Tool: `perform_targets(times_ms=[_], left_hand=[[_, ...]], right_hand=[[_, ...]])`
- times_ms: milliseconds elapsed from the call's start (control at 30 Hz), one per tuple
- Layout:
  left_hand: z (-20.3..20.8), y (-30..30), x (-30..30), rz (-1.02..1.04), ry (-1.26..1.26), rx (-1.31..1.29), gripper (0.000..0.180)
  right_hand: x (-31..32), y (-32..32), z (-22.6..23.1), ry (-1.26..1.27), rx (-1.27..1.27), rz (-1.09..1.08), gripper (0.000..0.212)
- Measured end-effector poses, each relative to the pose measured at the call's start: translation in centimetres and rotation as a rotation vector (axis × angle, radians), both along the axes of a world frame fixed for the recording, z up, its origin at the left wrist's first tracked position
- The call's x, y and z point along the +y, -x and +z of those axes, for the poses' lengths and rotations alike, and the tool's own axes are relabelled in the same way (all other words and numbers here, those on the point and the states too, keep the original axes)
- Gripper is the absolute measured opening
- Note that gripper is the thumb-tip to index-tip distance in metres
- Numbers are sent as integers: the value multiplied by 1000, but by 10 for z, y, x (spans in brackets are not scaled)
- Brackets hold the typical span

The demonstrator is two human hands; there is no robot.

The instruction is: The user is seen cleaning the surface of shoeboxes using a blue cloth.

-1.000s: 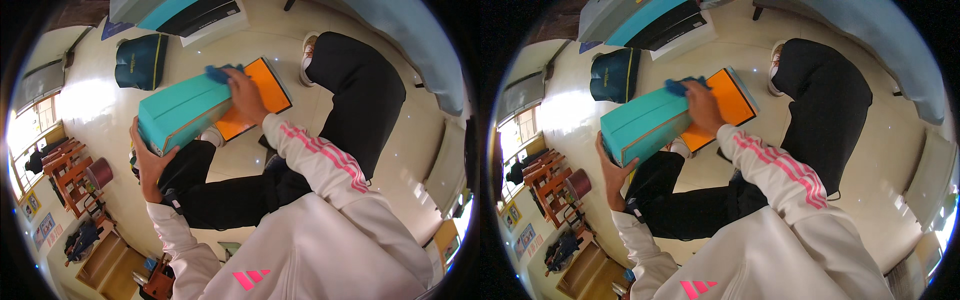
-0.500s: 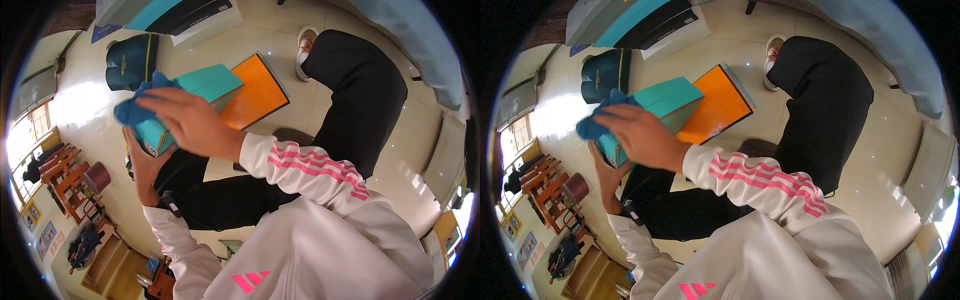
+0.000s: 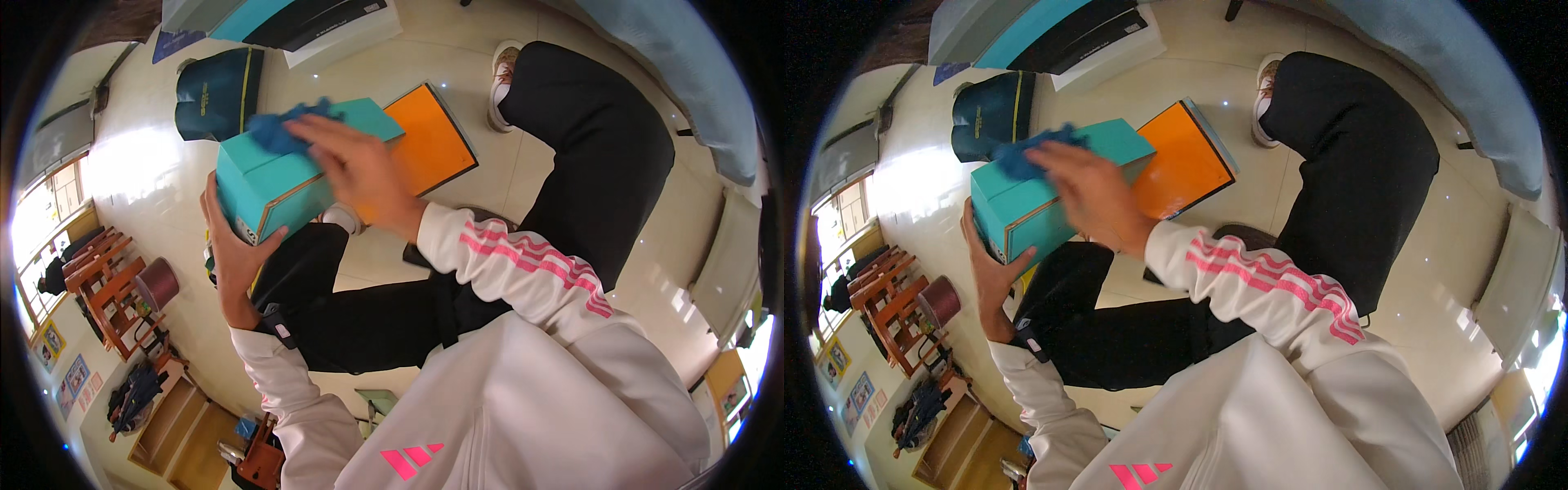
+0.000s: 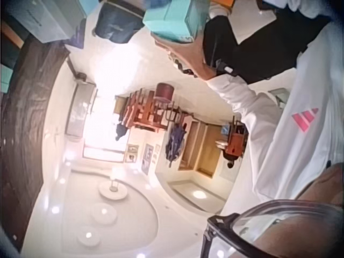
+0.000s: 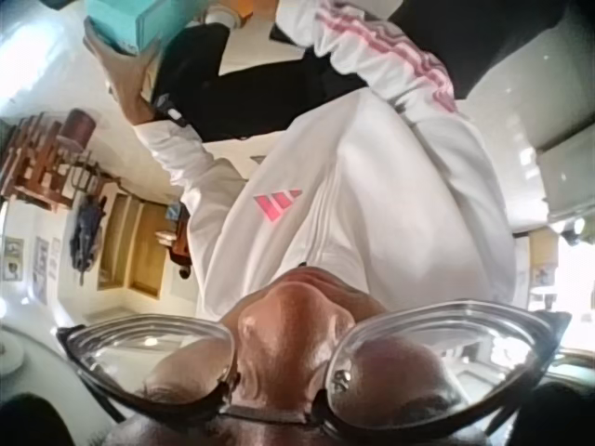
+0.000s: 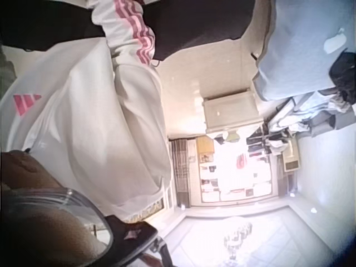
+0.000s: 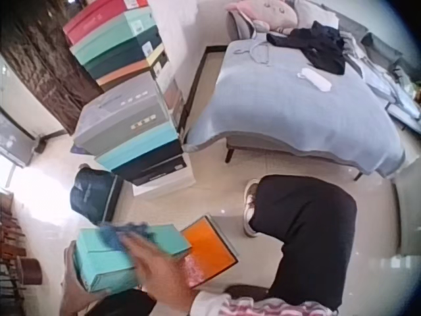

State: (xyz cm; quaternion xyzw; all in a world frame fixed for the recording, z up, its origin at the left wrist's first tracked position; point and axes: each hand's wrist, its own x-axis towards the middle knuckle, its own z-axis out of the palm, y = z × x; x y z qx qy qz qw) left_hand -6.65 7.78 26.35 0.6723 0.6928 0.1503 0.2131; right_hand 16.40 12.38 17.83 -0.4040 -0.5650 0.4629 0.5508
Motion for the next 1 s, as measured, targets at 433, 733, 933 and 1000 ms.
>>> perform_targets(times_ms=[433, 733, 933, 1000], left_hand=[[4, -8, 7, -27, -61, -35, 120], [5, 3, 21, 237, -32, -623, 93], [-48, 66, 12, 575, 320, -1043, 68], [-58, 52, 8, 631, 436, -1207, 67]], right_hand=[[27, -45, -135, 374, -171, -89, 33], [46, -73, -103, 815, 388, -104, 35], [66, -109, -36, 524, 620, -3, 38], [56, -119, -7, 466, 608, 6, 40]])
